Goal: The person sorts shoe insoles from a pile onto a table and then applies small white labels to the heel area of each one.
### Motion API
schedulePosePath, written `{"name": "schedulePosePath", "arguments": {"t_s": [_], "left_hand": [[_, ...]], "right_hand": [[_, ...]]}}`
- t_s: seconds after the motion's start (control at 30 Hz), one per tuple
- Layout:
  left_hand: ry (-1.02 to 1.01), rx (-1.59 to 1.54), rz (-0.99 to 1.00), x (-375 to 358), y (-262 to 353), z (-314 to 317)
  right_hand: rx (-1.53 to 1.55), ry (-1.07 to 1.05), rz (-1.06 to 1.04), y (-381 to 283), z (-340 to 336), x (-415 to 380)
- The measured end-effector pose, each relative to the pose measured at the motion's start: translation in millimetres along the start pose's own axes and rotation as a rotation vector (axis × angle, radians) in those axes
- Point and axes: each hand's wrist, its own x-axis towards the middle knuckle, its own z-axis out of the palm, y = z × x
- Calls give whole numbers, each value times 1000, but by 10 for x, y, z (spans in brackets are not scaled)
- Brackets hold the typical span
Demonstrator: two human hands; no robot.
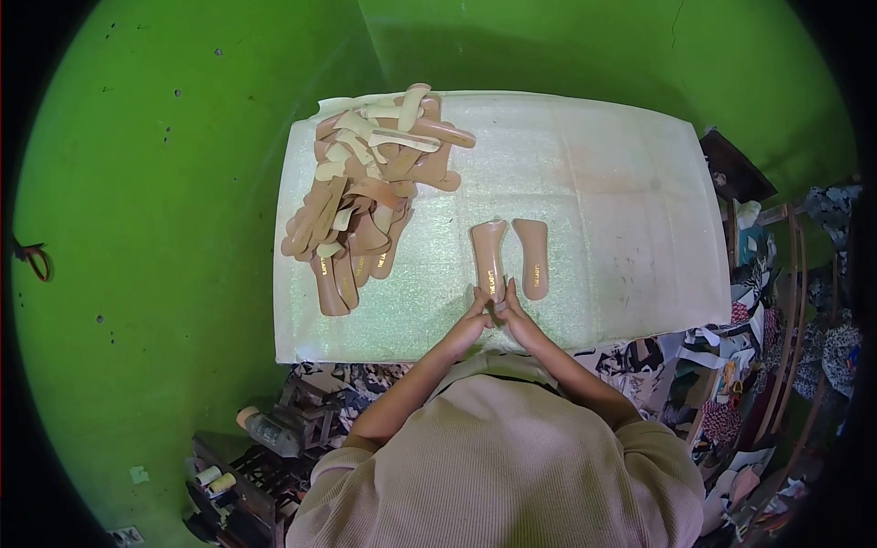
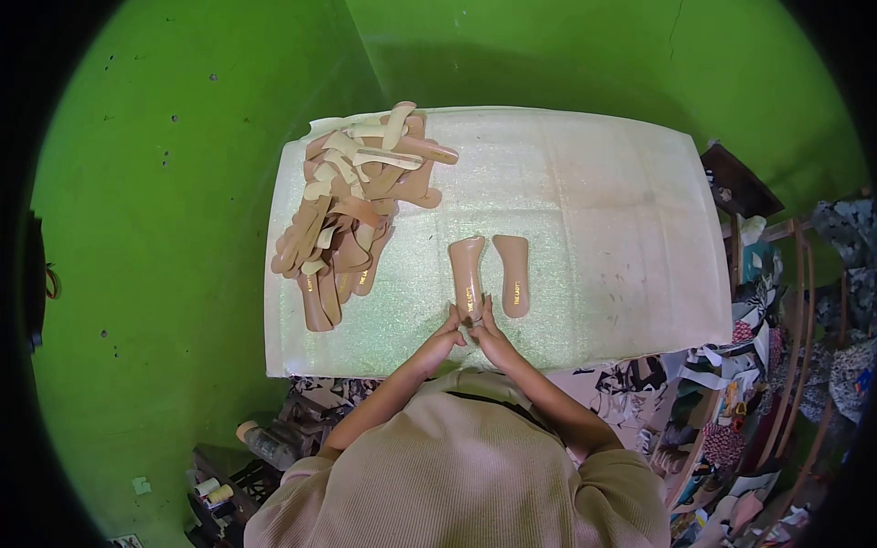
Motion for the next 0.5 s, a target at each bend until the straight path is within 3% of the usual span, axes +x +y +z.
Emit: {"name": "schedulePosePath", "arguments": {"t_s": [0.17,0.27,0.37,0.4,0.5], "left_hand": [[74,-97,8,-142,210,11],[305,126,263,21,-179,-283],[541,139,300,-42,-121,-517],[680,31,382,0,-184,-609],[828,-236,283,-18,-175,-950]], "right_hand": [[-503,132,-152,-70,66,45],[-293,192,-389,-214,220,139],[-289,247,-444,-318,341,280],[-244,216,-410,-316,360,342],[-154,137,-348,-239,436,552]]}}
